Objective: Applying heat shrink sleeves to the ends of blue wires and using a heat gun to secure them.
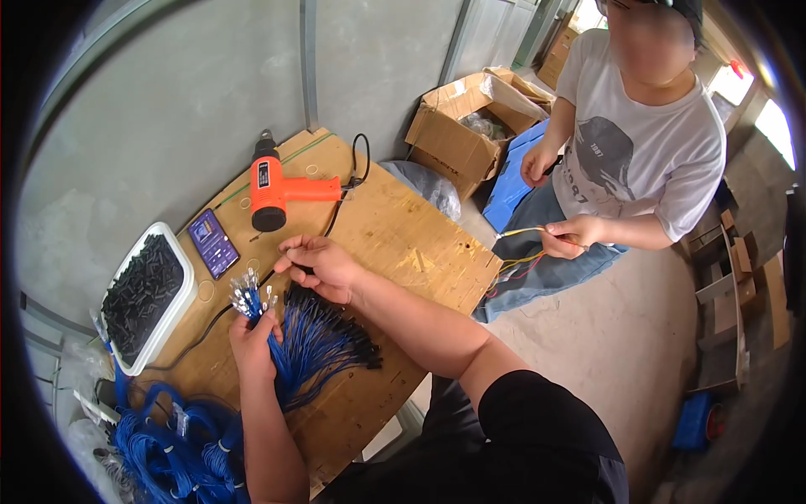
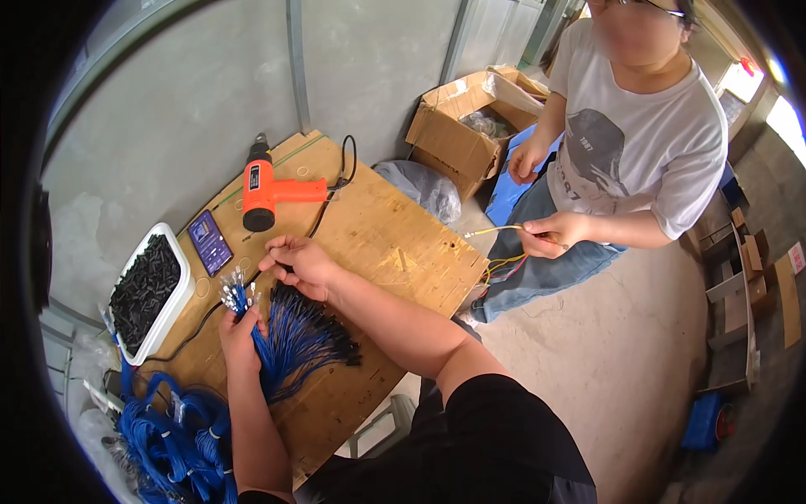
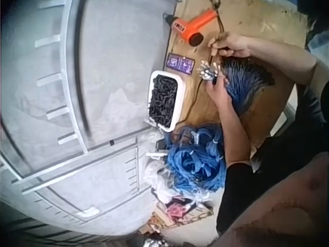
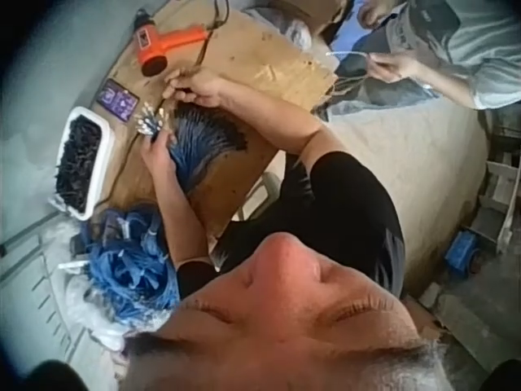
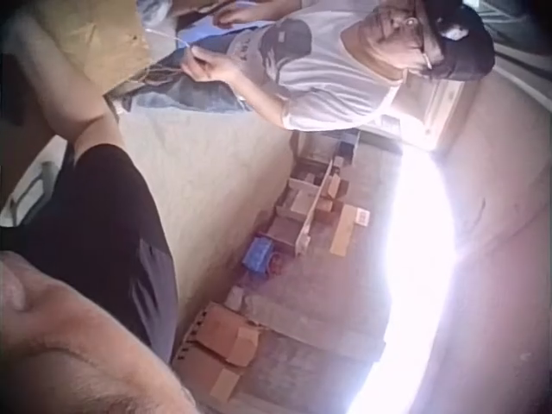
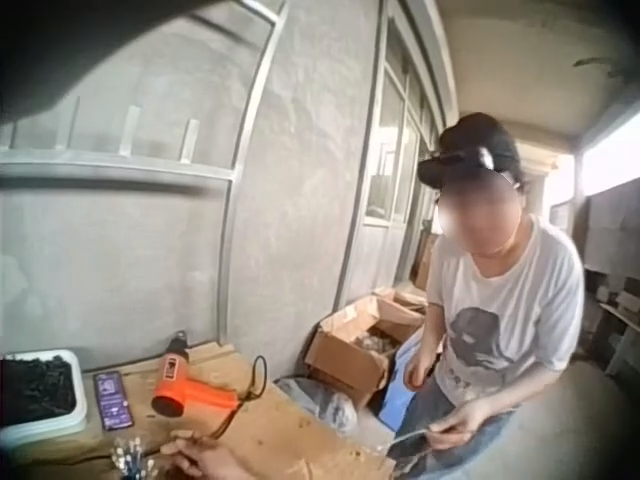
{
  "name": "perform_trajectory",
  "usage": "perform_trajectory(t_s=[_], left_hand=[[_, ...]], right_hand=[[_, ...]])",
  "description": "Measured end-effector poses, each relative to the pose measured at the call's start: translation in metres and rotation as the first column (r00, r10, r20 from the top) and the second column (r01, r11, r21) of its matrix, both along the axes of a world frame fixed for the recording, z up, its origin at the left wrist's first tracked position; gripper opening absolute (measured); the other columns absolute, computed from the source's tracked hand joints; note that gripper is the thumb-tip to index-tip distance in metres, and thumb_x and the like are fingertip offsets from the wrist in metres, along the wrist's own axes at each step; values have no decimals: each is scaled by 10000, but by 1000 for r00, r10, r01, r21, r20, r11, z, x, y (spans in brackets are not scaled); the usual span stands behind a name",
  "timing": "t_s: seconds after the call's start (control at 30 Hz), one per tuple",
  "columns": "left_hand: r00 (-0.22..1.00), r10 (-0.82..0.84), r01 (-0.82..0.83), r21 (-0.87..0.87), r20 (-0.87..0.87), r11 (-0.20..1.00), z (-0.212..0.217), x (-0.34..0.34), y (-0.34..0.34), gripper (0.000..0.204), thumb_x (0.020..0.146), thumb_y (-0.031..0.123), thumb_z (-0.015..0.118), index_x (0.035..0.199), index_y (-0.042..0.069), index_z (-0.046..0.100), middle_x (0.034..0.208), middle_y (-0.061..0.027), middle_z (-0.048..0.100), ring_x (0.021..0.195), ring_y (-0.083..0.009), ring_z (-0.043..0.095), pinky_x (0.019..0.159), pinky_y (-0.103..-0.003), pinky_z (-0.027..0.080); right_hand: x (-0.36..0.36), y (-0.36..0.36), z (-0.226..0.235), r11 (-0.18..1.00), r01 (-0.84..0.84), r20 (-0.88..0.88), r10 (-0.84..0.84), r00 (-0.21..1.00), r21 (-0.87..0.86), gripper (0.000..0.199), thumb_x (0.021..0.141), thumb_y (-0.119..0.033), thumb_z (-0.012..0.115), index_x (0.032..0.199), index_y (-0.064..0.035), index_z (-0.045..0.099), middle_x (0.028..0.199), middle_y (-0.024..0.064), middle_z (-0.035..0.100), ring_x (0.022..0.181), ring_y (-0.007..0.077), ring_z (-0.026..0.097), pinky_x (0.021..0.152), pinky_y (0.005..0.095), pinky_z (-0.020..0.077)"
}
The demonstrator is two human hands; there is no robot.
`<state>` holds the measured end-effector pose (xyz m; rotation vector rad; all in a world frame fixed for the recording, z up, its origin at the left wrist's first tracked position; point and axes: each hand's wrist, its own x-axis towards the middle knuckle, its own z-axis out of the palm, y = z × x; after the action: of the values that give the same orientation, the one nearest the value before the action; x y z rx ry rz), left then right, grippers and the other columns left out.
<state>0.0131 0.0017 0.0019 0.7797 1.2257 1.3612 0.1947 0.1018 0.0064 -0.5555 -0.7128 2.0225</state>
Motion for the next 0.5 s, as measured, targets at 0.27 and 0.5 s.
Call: perform_trajectory(t_s=[0.27, 0.5], left_hand=[[1000, -3, 2, 12, 25, 1000, 4, -3, -1, 69, 900, 62, 683, 878, 34, 624, 705, -25, 602, 556, -106, 548, 509, -245, 426], [999, 13, -14, -27, -44, 1000, 6, -4, 0, 91, 915, 80, 699, 884, 20, 638, 686, -23, 598, 552, -97, 548, 503, -239, 432]], right_hand=[[10, -24, 24, 997, -70, 37, 71, 997, -38, 233, 985, -125, 597, 1169, 12, 642, 795, 7, 582, 607, 66, 453, 464, 178, 305], [40, -78, 31, 987, -10, 55, 19, 998, -163, 262, 963, -74, 556, 1185, 47, 626, 861, 22, 565, 641, 73, 460, 465, 175, 305]])
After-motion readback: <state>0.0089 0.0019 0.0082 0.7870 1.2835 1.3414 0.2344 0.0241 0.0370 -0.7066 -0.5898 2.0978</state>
